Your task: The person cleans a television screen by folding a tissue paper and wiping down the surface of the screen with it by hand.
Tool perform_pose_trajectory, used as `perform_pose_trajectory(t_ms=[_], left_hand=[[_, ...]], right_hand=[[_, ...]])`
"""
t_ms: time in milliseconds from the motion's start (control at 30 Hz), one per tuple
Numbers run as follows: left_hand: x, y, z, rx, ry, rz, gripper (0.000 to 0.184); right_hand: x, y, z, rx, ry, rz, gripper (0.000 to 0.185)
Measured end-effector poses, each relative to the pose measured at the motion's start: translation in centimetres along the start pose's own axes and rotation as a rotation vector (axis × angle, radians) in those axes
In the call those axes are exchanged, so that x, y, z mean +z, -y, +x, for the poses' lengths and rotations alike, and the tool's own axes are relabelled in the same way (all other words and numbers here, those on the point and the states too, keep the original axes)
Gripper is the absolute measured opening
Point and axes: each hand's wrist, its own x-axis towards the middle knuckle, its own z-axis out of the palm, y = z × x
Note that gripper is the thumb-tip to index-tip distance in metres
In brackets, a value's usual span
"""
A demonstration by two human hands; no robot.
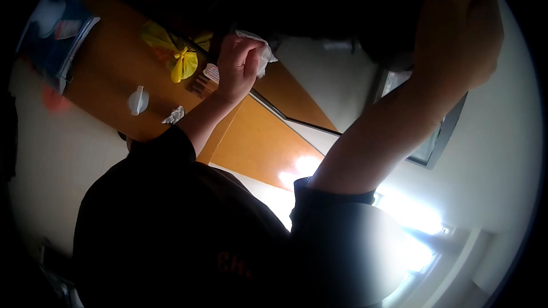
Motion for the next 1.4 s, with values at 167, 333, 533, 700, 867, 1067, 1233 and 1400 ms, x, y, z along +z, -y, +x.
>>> perform_pose_trajectory(t_ms=[167, 333, 533, 700, 867, 1067, 1233, 1400], left_hand=[[-3.6, 3.8, 4.8, -0.087, -0.238, 0.014, 0.014], [-3.7, 6.0, 5.1, -0.387, -0.383, -0.300, 0.016], [-1.7, 2.3, 1.1, -0.280, -0.210, -0.128, 0.015], [-5.0, 4.8, 7.1, -0.137, -0.390, 0.060, 0.016], [-4.8, 10.8, 6.5, -0.387, -0.597, -0.020, 0.021], [-3.4, 5.9, 3.7, -0.421, -0.409, 0.018, 0.015], [-6.9, 3.3, 11.9, -0.198, -0.488, 0.048, 0.015], [-8.9, 9.3, 13.4, -0.305, -0.625, 0.106, 0.023]], right_hand=[[0.3, 3.9, -2.0, -0.303, -0.079, -0.449, 0.041], [1.1, 4.6, -2.2, -0.167, -0.135, -0.465, 0.041], [0.1, 2.1, -1.6, 0.069, -0.079, -0.375, 0.049], [-0.8, -2.3, -1.2, 0.037, -0.039, -0.402, 0.048], [-0.2, -0.9, -1.6, 0.032, -0.106, -0.487, 0.050], [-0.1, 0.5, -0.8, -0.015, -0.125, -0.439, 0.047], [-1.0, 0.3, -0.9, 0.168, -0.059, -0.533, 0.043], [-0.3, 1.3, -1.1, 0.125, -0.124, -0.499, 0.041]])
